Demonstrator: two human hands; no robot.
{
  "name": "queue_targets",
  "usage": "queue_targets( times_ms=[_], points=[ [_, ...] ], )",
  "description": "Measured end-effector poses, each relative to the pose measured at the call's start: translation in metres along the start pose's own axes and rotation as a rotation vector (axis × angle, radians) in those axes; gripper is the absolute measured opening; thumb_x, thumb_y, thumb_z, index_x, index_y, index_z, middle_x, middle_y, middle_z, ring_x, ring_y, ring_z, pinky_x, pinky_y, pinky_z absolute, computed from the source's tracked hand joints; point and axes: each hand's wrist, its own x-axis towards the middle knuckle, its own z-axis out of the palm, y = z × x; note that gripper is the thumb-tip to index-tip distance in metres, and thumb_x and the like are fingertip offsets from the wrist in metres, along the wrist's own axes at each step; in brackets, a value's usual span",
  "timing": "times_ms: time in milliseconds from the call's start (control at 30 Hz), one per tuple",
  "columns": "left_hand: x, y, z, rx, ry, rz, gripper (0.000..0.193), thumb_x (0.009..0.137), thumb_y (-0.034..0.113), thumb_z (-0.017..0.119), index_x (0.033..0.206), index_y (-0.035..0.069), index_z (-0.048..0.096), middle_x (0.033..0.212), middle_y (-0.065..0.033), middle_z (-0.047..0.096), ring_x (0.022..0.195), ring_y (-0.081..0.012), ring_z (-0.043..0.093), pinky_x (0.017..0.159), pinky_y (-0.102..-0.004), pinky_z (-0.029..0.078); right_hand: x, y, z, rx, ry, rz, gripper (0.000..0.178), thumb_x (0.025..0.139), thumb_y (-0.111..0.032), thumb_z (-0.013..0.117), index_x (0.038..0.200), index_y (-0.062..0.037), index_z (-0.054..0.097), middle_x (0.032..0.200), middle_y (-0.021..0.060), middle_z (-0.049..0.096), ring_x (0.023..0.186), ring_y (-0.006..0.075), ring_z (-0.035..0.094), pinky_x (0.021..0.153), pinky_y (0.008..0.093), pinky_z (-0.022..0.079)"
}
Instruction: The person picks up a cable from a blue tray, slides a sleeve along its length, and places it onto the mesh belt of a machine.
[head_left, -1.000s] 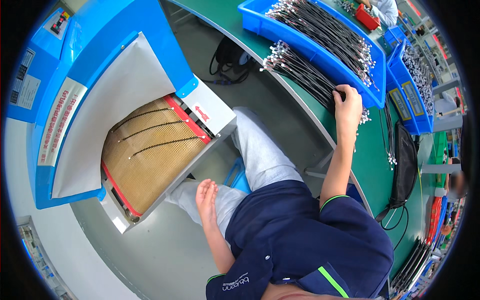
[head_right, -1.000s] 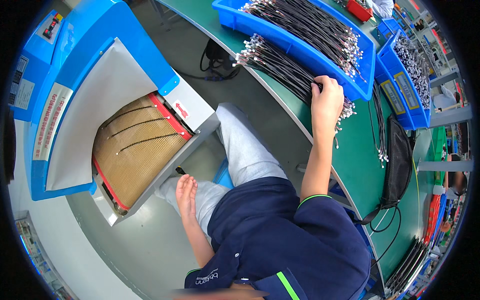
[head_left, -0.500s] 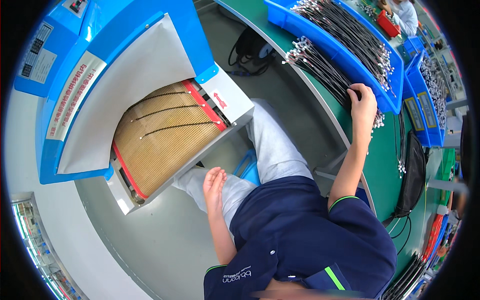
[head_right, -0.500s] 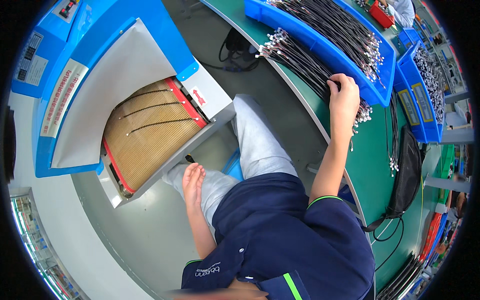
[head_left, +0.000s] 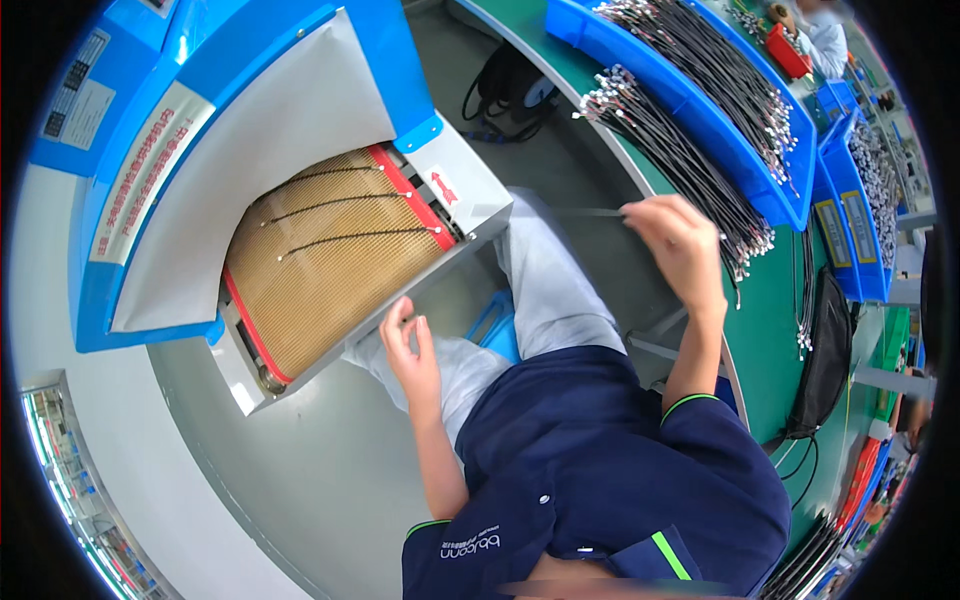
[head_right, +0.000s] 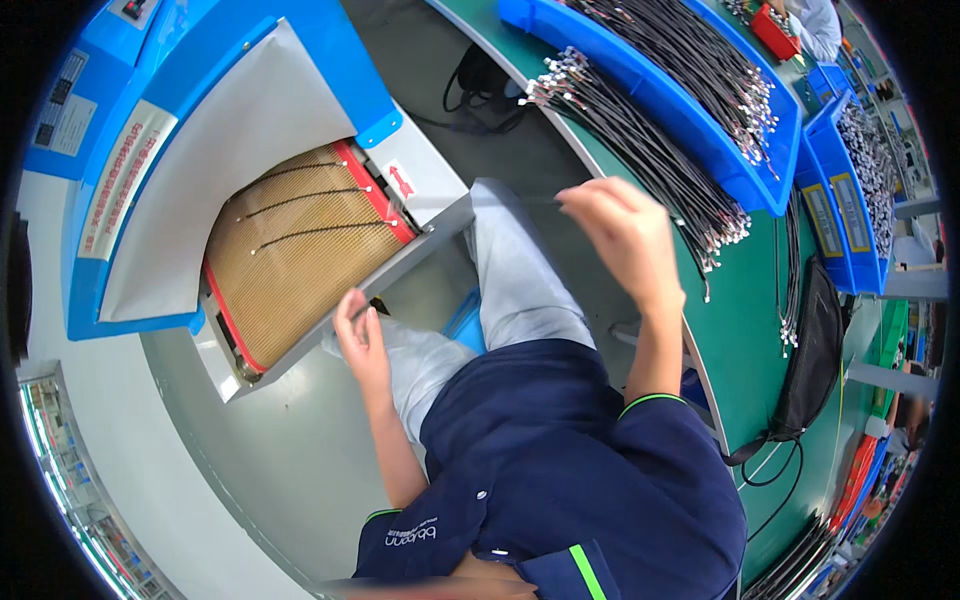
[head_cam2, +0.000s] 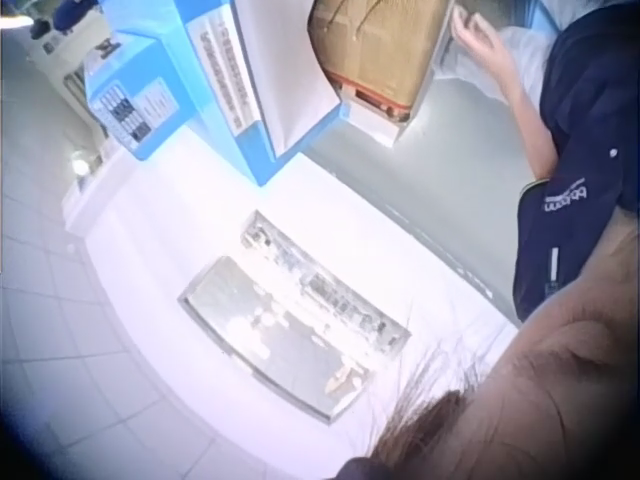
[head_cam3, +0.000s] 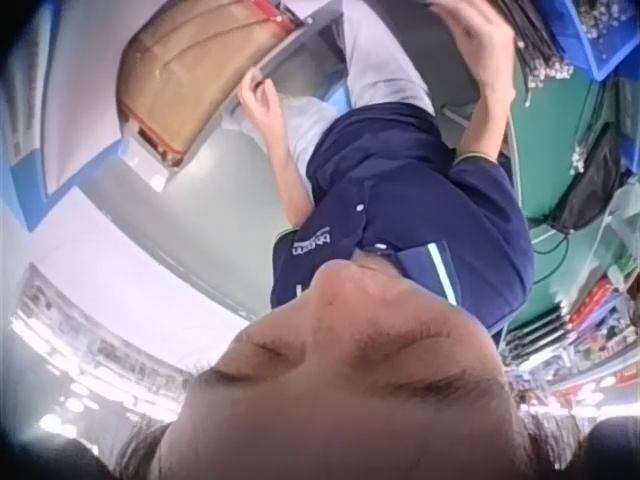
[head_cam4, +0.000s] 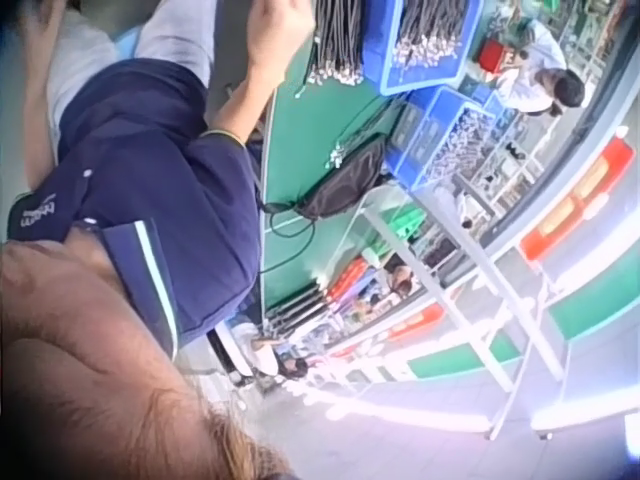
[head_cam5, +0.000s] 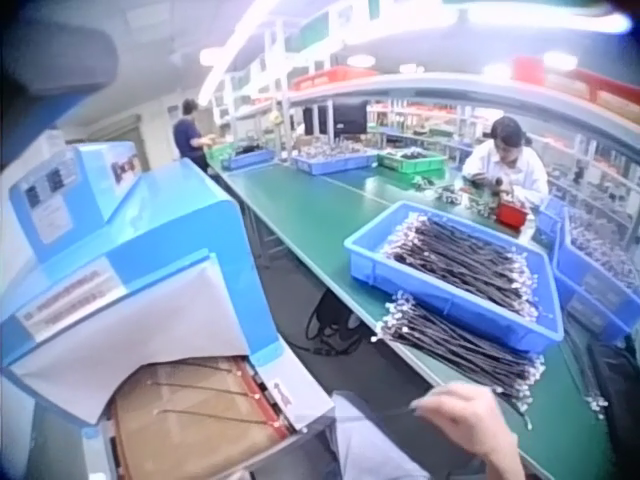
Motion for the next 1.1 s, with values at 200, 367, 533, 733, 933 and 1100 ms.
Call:
queue_targets(
  times_ms=[200, 367, 533, 733, 933, 1100],
  points=[
    [0.017, 0.022, -0.007, 0.530, -0.170, 0.373, 0.035, 0.090, 0.003, 0.048, 0.124, 0.001, 0.043, 0.115, -0.0161, 0.049, 0.105, -0.0325, 0.050, 0.093, -0.0372, 0.039, -0.008, -0.018, 0.045, 0.189, -0.282, -0.197, 0.014, 0.074, -0.006, 0.066, 0.087, -0.0050, 0.064, 0.081, 0.0057, 0.061, 0.072, 0.0221, 0.061, 0.061, 0.0304, 0.049],
    [0.009, 0.005, -0.031, 0.412, -0.321, 0.006, 0.017, 0.092, 0.009, 0.047, 0.104, 0.000, 0.055, 0.090, -0.0145, 0.056, 0.086, -0.0313, 0.055, 0.076, -0.0381, 0.043, 0.000, -0.016, 0.045, 0.054, -0.424, -0.234, 0.013, 0.072, -0.008, 0.069, 0.084, -0.0060, 0.064, 0.078, 0.0048, 0.061, 0.075, 0.0217, 0.059, 0.077, 0.0342, 0.047],
    [0.011, -0.008, -0.051, 0.459, -0.335, -0.041, 0.018, 0.092, 0.013, 0.046, 0.095, -0.001, 0.058, 0.087, -0.0144, 0.058, 0.083, -0.0311, 0.056, 0.072, -0.0366, 0.044, -0.004, 0.006, 0.036, -0.027, -0.393, -0.161, 0.013, 0.069, -0.009, 0.071, 0.080, -0.0083, 0.065, 0.075, 0.0019, 0.060, 0.075, 0.0185, 0.059, 0.099, 0.0443, 0.037],
    [0.010, 0.001, -0.051, 0.449, -0.416, -0.070, 0.017, 0.091, 0.013, 0.048, 0.097, 0.000, 0.059, 0.087, -0.0139, 0.059, 0.080, -0.0311, 0.058, 0.070, -0.0359, 0.045, -0.003, 0.001, 0.045, -0.094, -0.417, -0.238, 0.013, 0.069, -0.008, 0.068, 0.082, -0.0098, 0.067, 0.074, 0.0004, 0.060, 0.075, 0.0158, 0.059, 0.104, 0.0458, 0.033],
    [0.008, 0.027, -0.006, 0.131, -0.614, 0.003, 0.014, 0.090, 0.009, 0.051, 0.096, -0.001, 0.059, 0.085, -0.0137, 0.060, 0.072, -0.0262, 0.060, 0.065, -0.0321, 0.047, -0.008, -0.031, 0.094, 0.269, -0.454, -0.447, 0.018, 0.068, -0.009, 0.057, 0.084, -0.0068, 0.065, 0.078, 0.0019, 0.059, 0.074, 0.0185, 0.059, 0.080, 0.0352, 0.048],
    [0.009, 0.037, -0.005, 0.162, -0.559, -0.042, 0.015, 0.084, 0.009, 0.060, 0.095, -0.002, 0.060, 0.084, -0.0121, 0.060, 0.069, -0.0230, 0.059, 0.063, -0.0298, 0.047, -0.011, -0.042, 0.108, 0.324, -0.423, -0.470, 0.016, 0.068, -0.011, 0.062, 0.084, -0.0067, 0.062, 0.076, 0.0024, 0.058, 0.070, 0.0182, 0.058, 0.059, 0.0322, 0.049]
  ],
)
